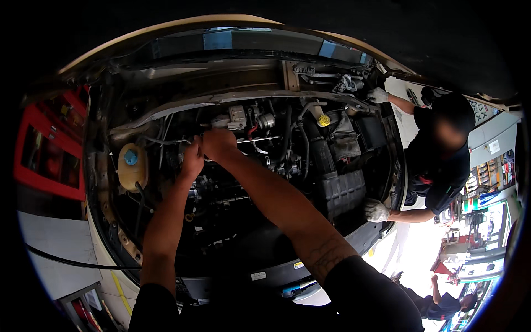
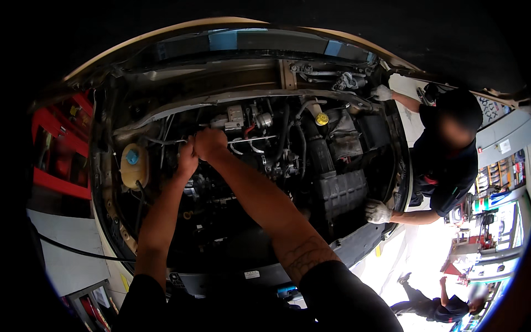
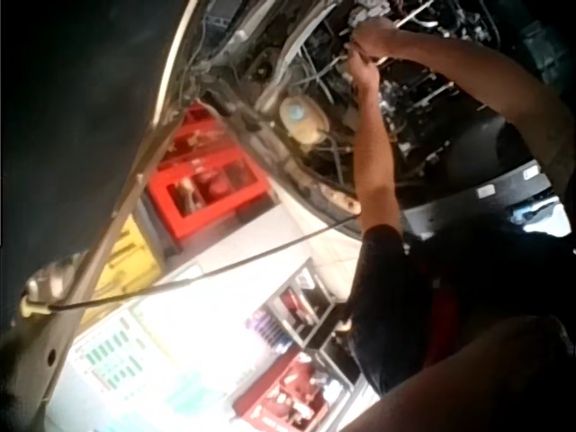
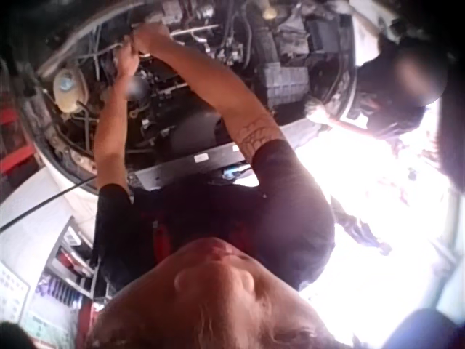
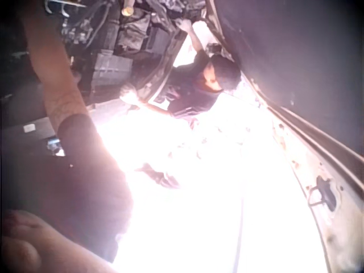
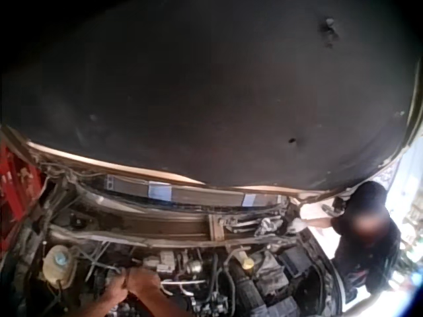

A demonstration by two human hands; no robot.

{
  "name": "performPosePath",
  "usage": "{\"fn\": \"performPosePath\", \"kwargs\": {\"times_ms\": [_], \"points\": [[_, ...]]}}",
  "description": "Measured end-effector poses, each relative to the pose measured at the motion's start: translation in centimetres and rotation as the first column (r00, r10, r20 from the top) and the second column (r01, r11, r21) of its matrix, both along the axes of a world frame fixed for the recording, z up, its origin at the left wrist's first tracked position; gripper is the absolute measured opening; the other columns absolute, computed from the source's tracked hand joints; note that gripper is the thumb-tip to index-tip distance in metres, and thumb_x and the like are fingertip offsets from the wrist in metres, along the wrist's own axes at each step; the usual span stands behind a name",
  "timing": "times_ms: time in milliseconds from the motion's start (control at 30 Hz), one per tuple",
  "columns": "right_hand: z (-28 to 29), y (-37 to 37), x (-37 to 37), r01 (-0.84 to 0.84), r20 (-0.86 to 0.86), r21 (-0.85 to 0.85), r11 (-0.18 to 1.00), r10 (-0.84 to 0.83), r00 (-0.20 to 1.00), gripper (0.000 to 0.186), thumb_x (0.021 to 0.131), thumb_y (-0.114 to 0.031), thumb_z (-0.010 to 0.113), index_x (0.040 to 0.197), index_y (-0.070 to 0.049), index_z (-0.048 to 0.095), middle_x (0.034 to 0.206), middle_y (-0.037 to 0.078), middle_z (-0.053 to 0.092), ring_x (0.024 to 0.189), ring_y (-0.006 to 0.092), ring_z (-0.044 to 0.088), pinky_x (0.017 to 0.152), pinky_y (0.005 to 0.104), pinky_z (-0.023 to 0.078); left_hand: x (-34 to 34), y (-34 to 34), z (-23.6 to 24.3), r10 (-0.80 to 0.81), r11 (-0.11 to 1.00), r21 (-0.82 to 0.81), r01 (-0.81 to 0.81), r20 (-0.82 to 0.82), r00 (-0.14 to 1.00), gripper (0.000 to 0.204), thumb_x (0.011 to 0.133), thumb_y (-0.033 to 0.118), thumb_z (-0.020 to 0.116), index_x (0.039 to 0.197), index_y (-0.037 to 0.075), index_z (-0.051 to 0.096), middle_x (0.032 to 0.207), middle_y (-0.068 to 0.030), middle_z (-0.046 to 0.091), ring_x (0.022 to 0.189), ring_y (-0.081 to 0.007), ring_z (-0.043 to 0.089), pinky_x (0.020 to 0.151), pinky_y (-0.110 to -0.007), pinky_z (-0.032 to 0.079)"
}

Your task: The person selects a socket wrench from a toolbox and uses it to remove a spark plug from the car engine. Another person assists by holding the hood open and working nearby.

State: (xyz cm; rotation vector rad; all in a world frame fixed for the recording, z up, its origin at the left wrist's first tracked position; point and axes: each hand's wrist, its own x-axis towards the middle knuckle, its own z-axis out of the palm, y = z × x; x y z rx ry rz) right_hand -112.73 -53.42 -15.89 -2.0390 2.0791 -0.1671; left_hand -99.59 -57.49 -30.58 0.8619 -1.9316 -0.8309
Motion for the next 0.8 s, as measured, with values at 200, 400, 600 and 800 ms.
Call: {"fn": "performPosePath", "kwargs": {"times_ms": [200,400,600,800], "points": [[0.2,-1.1,0.7,-0.011,-0.048,-0.057,0.998,0.008,0.999,0.036,0.095,-0.04,0.062,0.086,-0.008,0.077,0.089,0.014,0.075,0.083,0.0324,0.075,0.074,0.0447,0.061,-1.0,0.4,-0.8,-0.004,0.999,-0.046,-0.008,-0.248,0.969,0.019,0.108,0.012,0.054,0.126,0.008,0.056,0.081,-0.0117,0.053,0.066,-0.0258,0.045,0.069,-0.039,0.046],[0.6,-1.2,-0.1,-0.105,-0.154,0.101,0.989,0.12,0.981,0.013,0.084,-0.02,0.073,0.089,-0.008,0.076,0.098,0.013,0.075,0.088,0.031,0.075,0.075,0.0413,0.061,-0.8,0.9,-1.4,0.031,0.983,0.177,-0.054,0.13,0.991,0.036,0.108,0.011,0.05,0.143,0.016,0.046,0.112,-0.0081,0.062,0.1,-0.0301,0.061,0.089,-0.046,0.059],[-0.3,-1.4,-1.7,-0.307,-0.211,-0.086,0.948,0.284,0.935,0.02,0.088,-0.019,0.069,0.103,-0.005,0.07,0.1,0.012,0.074,0.09,0.0306,0.075,0.075,0.0413,0.06,-1.1,0.6,-3.8,-0.074,0.992,0.095,0.077,-0.031,0.997,0.05,0.11,0.018,0.045,0.158,0.022,0.032,0.133,-0.0167,0.061,0.115,-0.0387,0.062,0.08,-0.051,0.054],[3.2,-0.6,-0.5,-0.236,-0.195,0.092,0.967,0.25,0.948,0.029,0.099,-0.031,0.058,0.103,-0.005,0.071,0.098,0.012,0.074,0.095,0.0292,0.074,0.077,0.042,0.059,-0.5,1.4,-0.5,0.056,0.975,0.21,-0.078,0.109,0.992,0.047,0.107,0.012,0.053,0.154,0.015,0.043,0.122,-0.0164,0.07,0.11,-0.0377,0.068,0.084,-0.045,0.055]]}}
